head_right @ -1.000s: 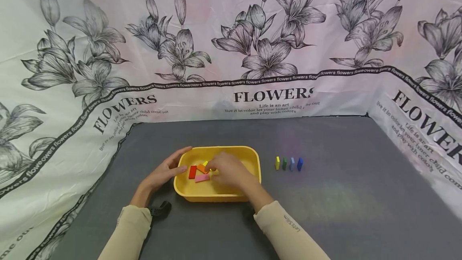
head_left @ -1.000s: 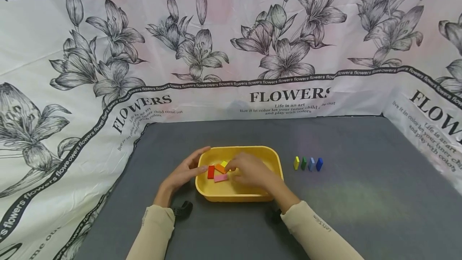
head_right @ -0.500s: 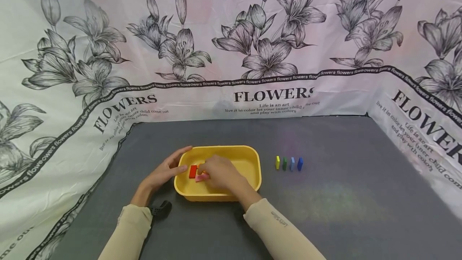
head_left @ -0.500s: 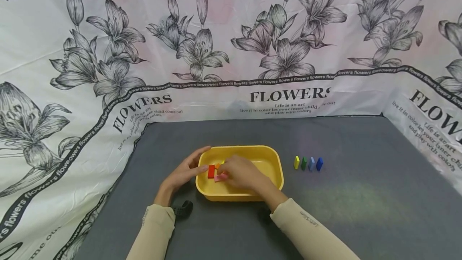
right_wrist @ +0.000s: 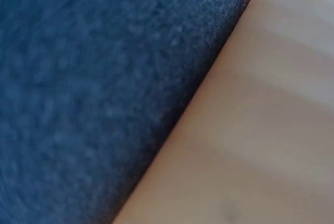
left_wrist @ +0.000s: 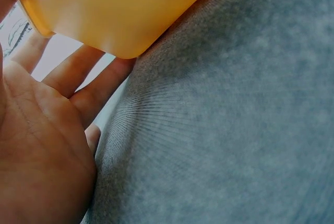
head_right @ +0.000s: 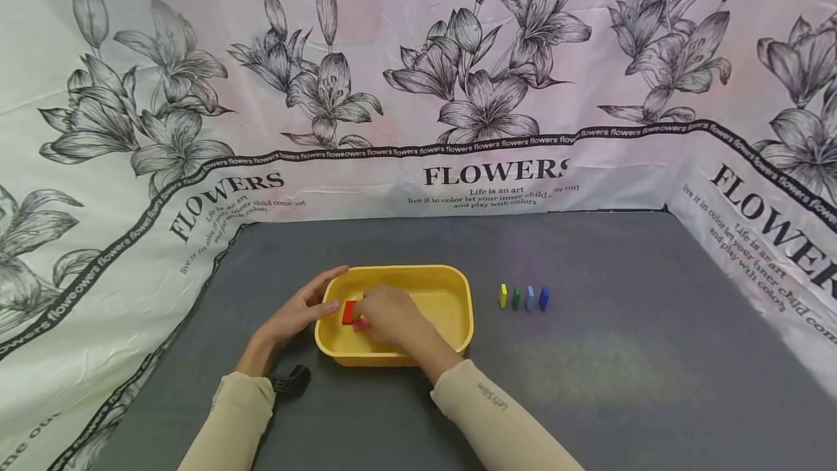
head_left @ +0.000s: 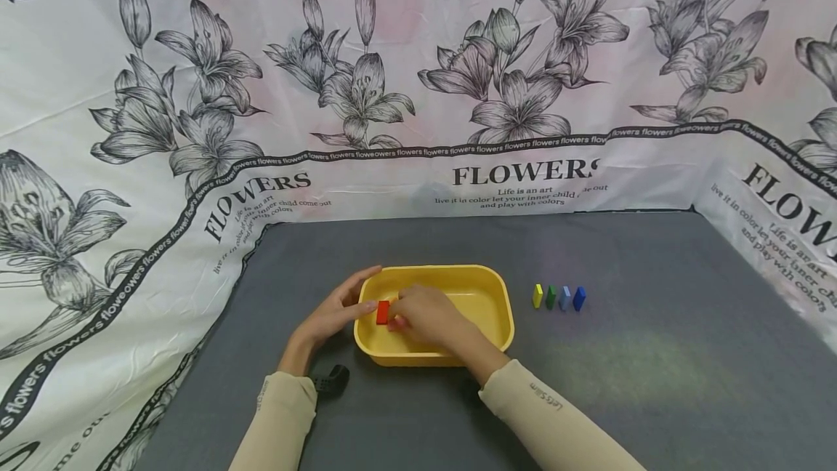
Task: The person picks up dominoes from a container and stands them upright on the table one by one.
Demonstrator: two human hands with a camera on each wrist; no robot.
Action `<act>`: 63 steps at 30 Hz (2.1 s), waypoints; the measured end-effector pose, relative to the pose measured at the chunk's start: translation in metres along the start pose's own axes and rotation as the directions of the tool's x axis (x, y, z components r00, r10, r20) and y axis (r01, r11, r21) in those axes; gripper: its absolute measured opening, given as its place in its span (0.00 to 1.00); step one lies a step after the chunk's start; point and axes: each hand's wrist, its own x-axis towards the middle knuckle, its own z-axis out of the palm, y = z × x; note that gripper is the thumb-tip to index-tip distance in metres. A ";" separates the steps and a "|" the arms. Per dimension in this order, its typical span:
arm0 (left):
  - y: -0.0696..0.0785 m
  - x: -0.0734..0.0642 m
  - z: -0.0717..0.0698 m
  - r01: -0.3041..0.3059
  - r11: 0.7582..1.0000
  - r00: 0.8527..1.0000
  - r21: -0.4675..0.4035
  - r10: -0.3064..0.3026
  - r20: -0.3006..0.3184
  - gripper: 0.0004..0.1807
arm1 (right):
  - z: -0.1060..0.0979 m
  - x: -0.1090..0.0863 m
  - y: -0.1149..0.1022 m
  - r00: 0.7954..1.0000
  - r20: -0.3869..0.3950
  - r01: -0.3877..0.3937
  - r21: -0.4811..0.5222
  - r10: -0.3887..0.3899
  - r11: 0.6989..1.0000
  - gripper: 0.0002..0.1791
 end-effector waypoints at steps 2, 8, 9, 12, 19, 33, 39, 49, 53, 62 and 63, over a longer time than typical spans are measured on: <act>0.000 0.000 0.000 0.002 1.000 1.000 0.000 -0.002 0.001 0.36 | 0.000 0.000 -0.001 1.000 0.001 0.001 -0.015 -0.001 1.000 0.04; -0.001 0.000 0.000 0.002 1.000 1.000 -0.005 -0.002 0.000 0.37 | -0.001 0.000 -0.004 1.000 0.016 -0.003 -0.024 0.004 1.000 0.05; -0.001 0.001 0.000 0.000 1.000 1.000 -0.007 0.000 0.002 0.37 | -0.002 0.000 -0.005 1.000 0.024 -0.005 -0.024 0.006 1.000 0.05; -0.001 0.001 0.000 -0.008 1.000 1.000 -0.011 0.008 0.011 0.37 | -0.003 0.000 -0.006 0.999 0.052 -0.014 -0.024 0.015 1.000 0.04; 0.000 0.001 -0.002 -0.019 1.000 1.000 -0.013 0.019 0.014 0.37 | -0.005 -0.001 -0.006 0.996 0.087 -0.021 -0.020 0.023 1.000 0.03; 0.000 0.000 0.000 -0.016 1.000 1.000 -0.008 0.016 0.004 0.38 | -0.011 -0.001 -0.007 0.986 0.154 -0.066 -0.006 0.066 0.998 0.04; -0.001 0.000 0.000 -0.009 1.000 1.000 0.002 0.009 -0.006 0.38 | -0.012 0.000 -0.006 0.983 0.175 -0.063 -0.006 0.063 0.998 0.07; 0.001 0.000 -0.001 -0.022 1.000 1.000 -0.008 0.022 0.006 0.38 | -0.013 0.000 -0.005 0.980 0.189 -0.058 -0.021 0.061 0.998 0.09; 0.000 0.001 -0.001 -0.030 0.999 1.000 -0.012 0.030 0.010 0.37 | -0.014 -0.001 -0.003 0.980 0.191 -0.048 -0.022 0.051 0.999 0.10; 0.001 0.001 0.001 -0.009 1.000 1.000 0.009 0.009 -0.005 0.36 | -0.022 -0.012 0.013 0.996 0.086 -0.027 0.120 0.017 0.992 0.07; 0.001 0.001 0.001 -0.005 1.000 1.000 0.010 0.005 -0.006 0.36 | -0.024 -0.015 0.016 0.997 0.069 -0.033 0.145 0.024 0.989 0.08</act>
